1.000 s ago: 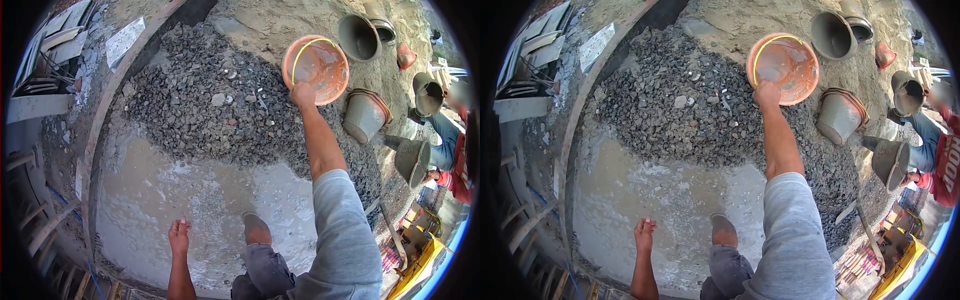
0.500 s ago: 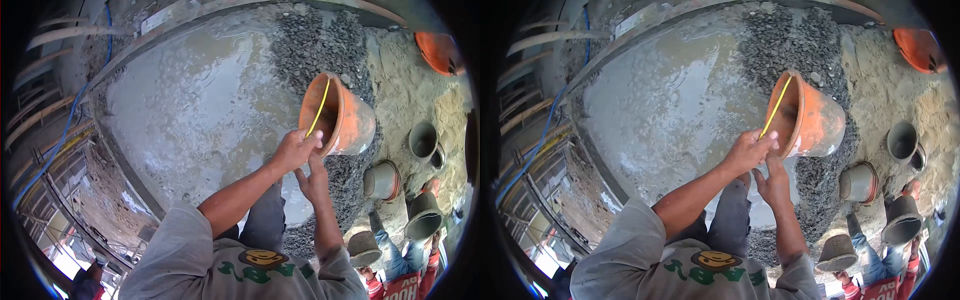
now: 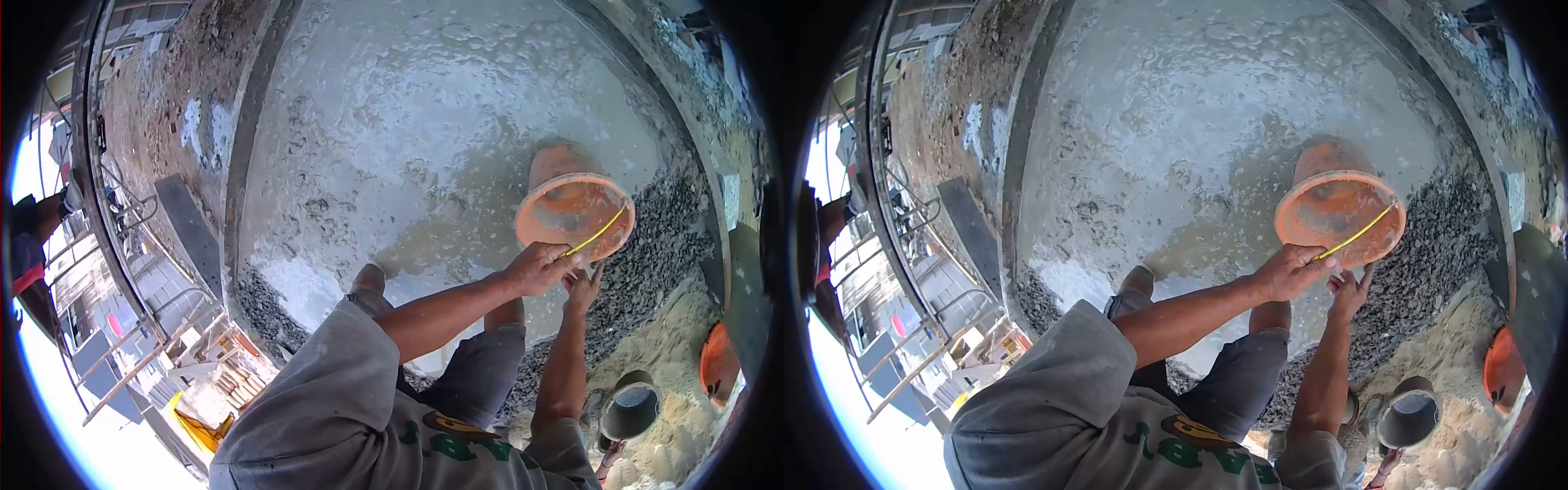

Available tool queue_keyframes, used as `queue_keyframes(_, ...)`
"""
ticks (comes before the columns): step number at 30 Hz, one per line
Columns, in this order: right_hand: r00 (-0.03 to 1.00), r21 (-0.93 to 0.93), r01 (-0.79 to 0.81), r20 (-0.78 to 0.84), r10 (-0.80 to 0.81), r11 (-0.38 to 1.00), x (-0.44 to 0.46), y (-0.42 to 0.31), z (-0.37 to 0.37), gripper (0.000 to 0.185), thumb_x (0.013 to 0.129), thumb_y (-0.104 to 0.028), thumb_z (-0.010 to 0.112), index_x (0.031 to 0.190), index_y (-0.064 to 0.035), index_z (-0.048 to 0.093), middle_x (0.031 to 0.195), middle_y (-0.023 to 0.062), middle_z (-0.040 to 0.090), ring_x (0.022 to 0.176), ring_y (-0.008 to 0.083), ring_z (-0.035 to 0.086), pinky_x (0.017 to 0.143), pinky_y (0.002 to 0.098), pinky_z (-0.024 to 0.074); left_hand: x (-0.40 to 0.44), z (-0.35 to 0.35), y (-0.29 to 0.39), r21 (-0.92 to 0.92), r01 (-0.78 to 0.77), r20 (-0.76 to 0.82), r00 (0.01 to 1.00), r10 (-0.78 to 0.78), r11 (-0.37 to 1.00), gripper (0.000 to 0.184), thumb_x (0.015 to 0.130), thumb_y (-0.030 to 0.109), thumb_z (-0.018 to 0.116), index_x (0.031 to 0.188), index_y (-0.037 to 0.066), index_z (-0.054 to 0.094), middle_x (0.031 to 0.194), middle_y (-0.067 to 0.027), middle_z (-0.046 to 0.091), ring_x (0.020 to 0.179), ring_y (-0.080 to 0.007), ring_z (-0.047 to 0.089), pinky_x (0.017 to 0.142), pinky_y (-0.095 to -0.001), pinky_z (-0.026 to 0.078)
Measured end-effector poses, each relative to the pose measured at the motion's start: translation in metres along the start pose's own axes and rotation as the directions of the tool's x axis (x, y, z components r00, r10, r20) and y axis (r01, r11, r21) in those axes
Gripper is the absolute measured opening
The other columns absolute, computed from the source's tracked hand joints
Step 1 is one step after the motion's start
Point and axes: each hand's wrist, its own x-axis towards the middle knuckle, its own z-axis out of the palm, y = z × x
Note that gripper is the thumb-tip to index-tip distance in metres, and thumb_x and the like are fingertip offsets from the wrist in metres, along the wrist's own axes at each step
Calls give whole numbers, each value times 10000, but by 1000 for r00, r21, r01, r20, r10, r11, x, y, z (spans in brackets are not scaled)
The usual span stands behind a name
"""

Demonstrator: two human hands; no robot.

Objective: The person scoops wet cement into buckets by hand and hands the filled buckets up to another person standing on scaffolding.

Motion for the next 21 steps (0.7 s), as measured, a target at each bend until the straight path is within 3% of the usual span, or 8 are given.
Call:
queue_keyframes(2,951,-340,304,164,-262,890,41,-5,30,693,779,-261,636,1377,-130,310,1100,169,533,854,243,562,669,354,460,-3,-49,-10,-78,116,-97,988,-124,990,366,923,360,471,961,30,626,845,-52,633,814,-100,557,758,-256,441)
queue_keyframes(4,752,-581,605,195,-629,544,48,-39,77,672,767,-276,667,1341,-118,356,1067,169,538,912,296,536,771,401,440,10,-104,-61,-293,51,-315,938,-147,955,380,924,376,463,919,32,627,874,-46,630,817,-124,554,778,-275,440)
queue_keyframes(8,422,-793,571,61,-904,213,-10,-92,129,534,716,-272,689,1129,-12,472,1074,206,494,952,384,501,784,464,422,-12,-172,-83,-437,111,-394,868,-301,893,405,931,393,444,826,44,623,649,13,518,588,-65,424,562,-243,387)
queue_keyframes(11,425,-831,508,14,-905,226,-6,-80,140,646,705,-263,704,1222,-4,416,1119,209,456,1004,417,459,818,467,416,-38,-213,-97,-416,53,-488,829,-272,908,413,930,405,437,811,55,621,569,51,401,515,-47,340,489,-230,318)
queue_keyframes(12,626,-768,567,169,-761,296,-7,-74,149,702,727,-191,662,1325,-23,336,1161,211,463,1043,376,474,857,445,414,-53,-221,-101,-404,72,-495,821,-285,912,409,931,406,434,828,60,626,553,63,358,499,-41,311,466,-219,288)
queue_keyframes(15,840,-320,453,465,-279,832,-24,-63,177,713,736,-98,576,1379,-36,274,1248,226,443,1101,324,470,906,406,397,-78,-227,-119,-381,54,-584,760,-285,923,413,933,415,426,854,65,631,538,76,312,482,-34,280,445,-209,259)
queue_keyframes(19,802,-441,585,439,-406,680,-61,-63,165,715,720,-32,495,1389,-27,243,1295,237,415,1130,303,462,942,382,372,-84,-207,-142,-302,-29,-744,633,-216,953,425,929,429,425,811,68,618,545,75,327,488,-37,300,458,-212,279)
queue_keyframes(21,718,-382,695,405,-566,609,-80,-71,139,739,717,-25,495,1398,-28,207,1296,247,404,1105,360,475,944,393,372,-78,-189,-135,-405,-37,-650,715,-259,913,438,927,434,423,775,56,582,569,40,406,513,-62,364,482,-238,324)
